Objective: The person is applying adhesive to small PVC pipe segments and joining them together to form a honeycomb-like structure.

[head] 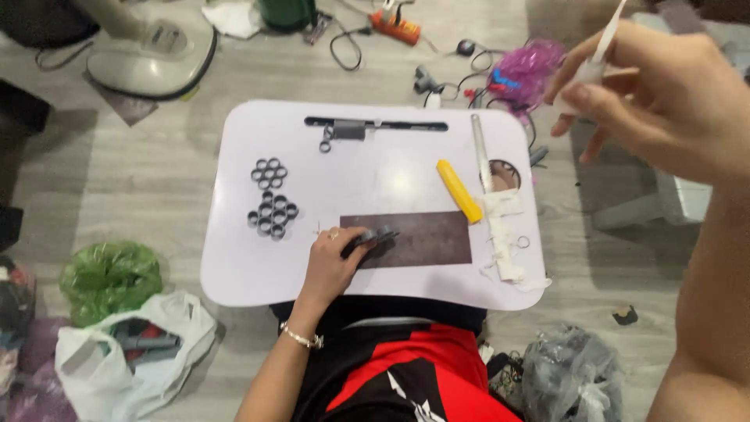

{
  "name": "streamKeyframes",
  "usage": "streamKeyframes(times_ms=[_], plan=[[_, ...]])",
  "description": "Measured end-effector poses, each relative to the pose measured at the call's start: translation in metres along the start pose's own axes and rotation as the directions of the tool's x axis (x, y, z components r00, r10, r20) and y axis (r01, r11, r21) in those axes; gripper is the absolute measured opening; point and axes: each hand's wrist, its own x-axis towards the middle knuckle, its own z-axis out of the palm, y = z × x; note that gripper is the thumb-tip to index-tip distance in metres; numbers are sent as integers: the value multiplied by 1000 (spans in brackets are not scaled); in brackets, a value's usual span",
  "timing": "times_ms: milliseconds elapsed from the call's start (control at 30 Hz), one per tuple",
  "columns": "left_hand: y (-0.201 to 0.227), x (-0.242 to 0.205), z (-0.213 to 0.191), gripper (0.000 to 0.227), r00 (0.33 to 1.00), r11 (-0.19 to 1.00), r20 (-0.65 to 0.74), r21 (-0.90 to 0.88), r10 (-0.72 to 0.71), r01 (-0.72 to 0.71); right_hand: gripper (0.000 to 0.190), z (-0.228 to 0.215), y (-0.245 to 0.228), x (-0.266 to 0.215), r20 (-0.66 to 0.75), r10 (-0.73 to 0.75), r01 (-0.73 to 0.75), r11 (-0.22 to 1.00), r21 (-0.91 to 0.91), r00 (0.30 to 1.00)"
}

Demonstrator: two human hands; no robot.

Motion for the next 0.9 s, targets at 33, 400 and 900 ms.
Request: streamKeyframes(times_ms=[33,400,900], plan=[[0,-4,0,20,999,999,7,2,-35,35,11,22,15,-4,30,4,-5,1000,20,1000],[-2,0,1,17,995,996,-53,-33,83,-84,20,266,77,-51,-137,166,-68,841,537,977],[12,3,-8,20,997,991,-72,-126,39,-48,18,301,78,-63,-190,296,-174,859,482,936]])
